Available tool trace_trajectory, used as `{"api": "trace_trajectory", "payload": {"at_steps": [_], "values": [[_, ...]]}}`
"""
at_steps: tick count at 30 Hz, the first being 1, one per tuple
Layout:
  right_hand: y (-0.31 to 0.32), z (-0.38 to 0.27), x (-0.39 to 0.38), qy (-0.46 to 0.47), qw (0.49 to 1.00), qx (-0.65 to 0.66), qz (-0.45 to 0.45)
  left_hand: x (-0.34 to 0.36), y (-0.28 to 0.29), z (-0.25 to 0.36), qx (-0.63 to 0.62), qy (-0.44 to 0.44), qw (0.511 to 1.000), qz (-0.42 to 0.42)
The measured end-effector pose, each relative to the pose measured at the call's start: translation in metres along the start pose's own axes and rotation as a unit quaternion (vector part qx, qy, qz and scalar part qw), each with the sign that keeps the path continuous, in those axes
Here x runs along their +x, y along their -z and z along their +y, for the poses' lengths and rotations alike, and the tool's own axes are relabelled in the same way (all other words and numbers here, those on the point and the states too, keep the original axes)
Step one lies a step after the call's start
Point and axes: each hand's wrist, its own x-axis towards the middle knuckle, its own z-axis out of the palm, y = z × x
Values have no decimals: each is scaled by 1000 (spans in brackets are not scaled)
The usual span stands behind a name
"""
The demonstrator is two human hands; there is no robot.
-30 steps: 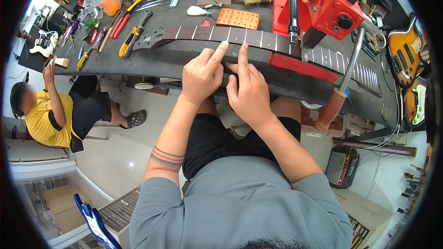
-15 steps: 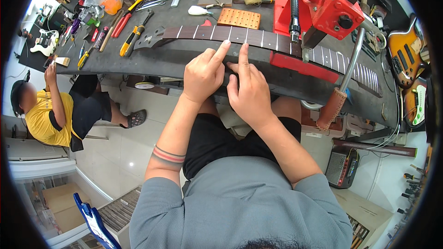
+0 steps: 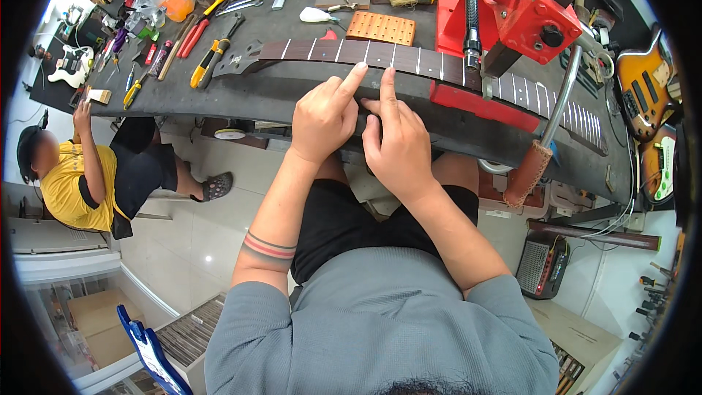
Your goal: The person applies glue to the fretboard of a guitar neck and presses down on it using a specialized red fret press tool at a repair bench.
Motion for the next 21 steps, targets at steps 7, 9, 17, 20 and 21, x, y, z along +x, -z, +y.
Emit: {"api": "trace_trajectory", "payload": {"at_steps": [7, 9, 17, 20, 21], "values": [[1, -1, 0, 5, 1000, -4, 2, -1, 0, 0, -5, -2, 1000, 8], [2, -2, 1, 0, 1000, -7, -2, 0, 1, 1, -6, 0, 1000, -1], [18, -3, -13, -7, 1000, -8, -4, -2, -1, 3, -13, -1, 1000, 15], [25, 2, -23, -20, 999, -34, -4, 1, -5, 10, -11, -11, 1000, 21], [26, 3, -23, -24, 999, -43, -2, 2, -5, 12, -6, -18, 1000, 13]]}}
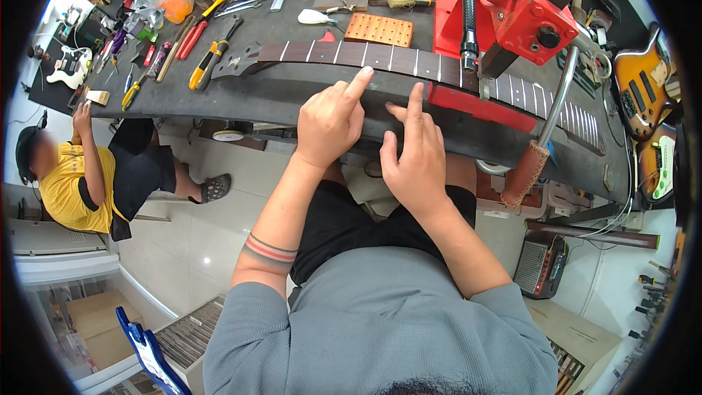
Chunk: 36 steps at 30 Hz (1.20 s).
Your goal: The person applies glue to the fretboard of a guitar neck and presses down on it using a specialized red fret press tool at a repair bench.
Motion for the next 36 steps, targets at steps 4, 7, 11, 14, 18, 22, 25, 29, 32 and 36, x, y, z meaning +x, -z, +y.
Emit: {"api": "trace_trajectory", "payload": {"at_steps": [4, 7, 11, 14, 18, 22, 25, 29, 32, 36], "values": [[-1, 0, 5, -12, 1000, -20, -4, -3, -2, 2, 8, 13, 1000, -7], [-2, 1, 7, -16, 999, -38, -9, -3, -2, 2, 9, 7, 1000, 3], [-1, -5, 10, -15, 999, -47, -8, -5, -3, 1, 11, 11, 1000, -6], [-1, -6, 11, -9, 998, -55, -16, -6, -3, 0, 9, 15, 1000, -4], [-3, -7, 13, -2, 998, -62, -14, -6, -3, -1, 13, 14, 1000, -4], [-2, -6, 11, -1, 998, -62, -11, -4, -7, 7, 18, 15, 1000, -4], [-1, -7, 11, -5, 997, -67, -23, -2, -13, 13, -1, 18, 1000, -13], [-2, -8, 14, -11, 998, -55, -24, -4, -18, 12, 3, 13, 1000, 19], [-3, -3, 12, -6, 999, -39, -17, -1, -15, 14, 17, 10, 1000, -3], [-5, 7, 9, 22, 1000, -15, 7, -2, -19, 14, -3, 10, 1000, 29]]}}
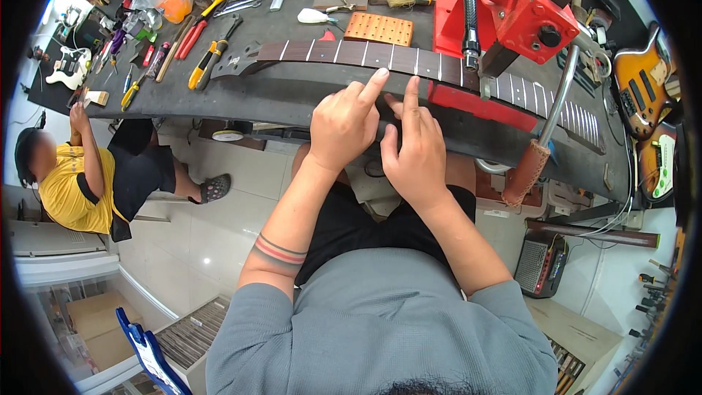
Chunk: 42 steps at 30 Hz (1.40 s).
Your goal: The person applies glue to the fretboard of a guitar neck and presses down on it using a specialized red fret press tool at a repair bench.
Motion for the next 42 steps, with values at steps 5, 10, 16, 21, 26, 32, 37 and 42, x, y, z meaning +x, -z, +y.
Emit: {"api": "trace_trajectory", "payload": {"at_steps": [5, 10, 16, 21, 26, 32, 37, 42], "values": [[2, 0, 4, -12, 1000, -2, -1, 2, 7, 4, 11, 9, 998, -59], [-3, 19, -9, -5, 994, 106, 8, -3, -1, 4, -24, 8, 999, 28], [5, 20, -7, 63, 996, 68, -8, -3, 6, 8, 22, 24, 998, -59], [-1, 17, -12, 76, 997, 5, -17, -6, 3, 8, 28, 37, 997, -53], [-1, 18, -17, 77, 997, 13, -18, -4, 5, 10, 41, 33, 997, -55], [-1, 23, -27, 81, 996, 46, -10, -9, 1, 10, 27, 34, 998, -38], [2, 25, -31, 99, 993, 56, -9, -8, 3, 12, 35, 38, 998, -39], [1, 25, -34, 97, 994, 49, -3, -5, 2, 17, 22, 61, 997, -40]]}}
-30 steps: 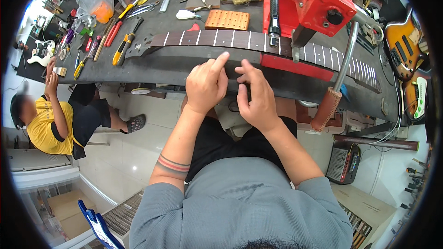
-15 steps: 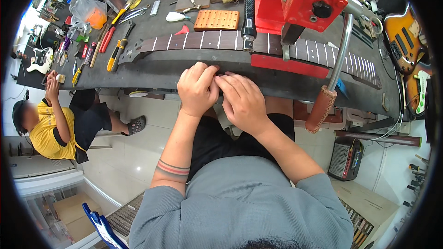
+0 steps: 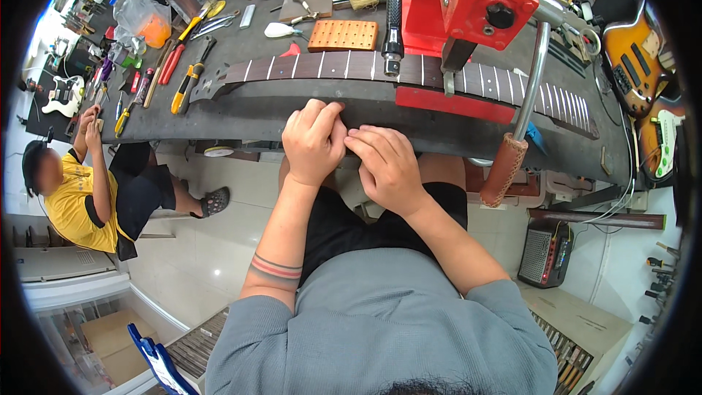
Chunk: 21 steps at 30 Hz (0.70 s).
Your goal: The person applies glue to the fretboard of a guitar neck and presses down on it using a specialized red fret press tool at a repair bench.
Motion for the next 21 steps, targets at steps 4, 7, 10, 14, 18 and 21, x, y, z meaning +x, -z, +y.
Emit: {"api": "trace_trajectory", "payload": {"at_steps": [4, 7, 10, 14, 18, 21], "values": [[0, 1, 1, 10, 1000, -2, 16, 5, 7, 3, -51, 34, 998, 1], [9, 1, 1, 12, 999, 29, 5, -9, 18, -2, -323, 224, 919, -28], [17, 1, 10, -49, 997, 53, -23, -2, 26, -2, -273, 177, 944, -52], [2, -5, 42, -59, 990, -110, -64, 4, 22, -6, -209, 129, 969, -26], [-10, 5, 53, -61, 990, -78, -96, 7, 23, -13, -75, 48, 996, -23], [-8, 10, 58, -24, 991, -84, -103, 1, 23, -13, -27, 17, 998, -46]]}}
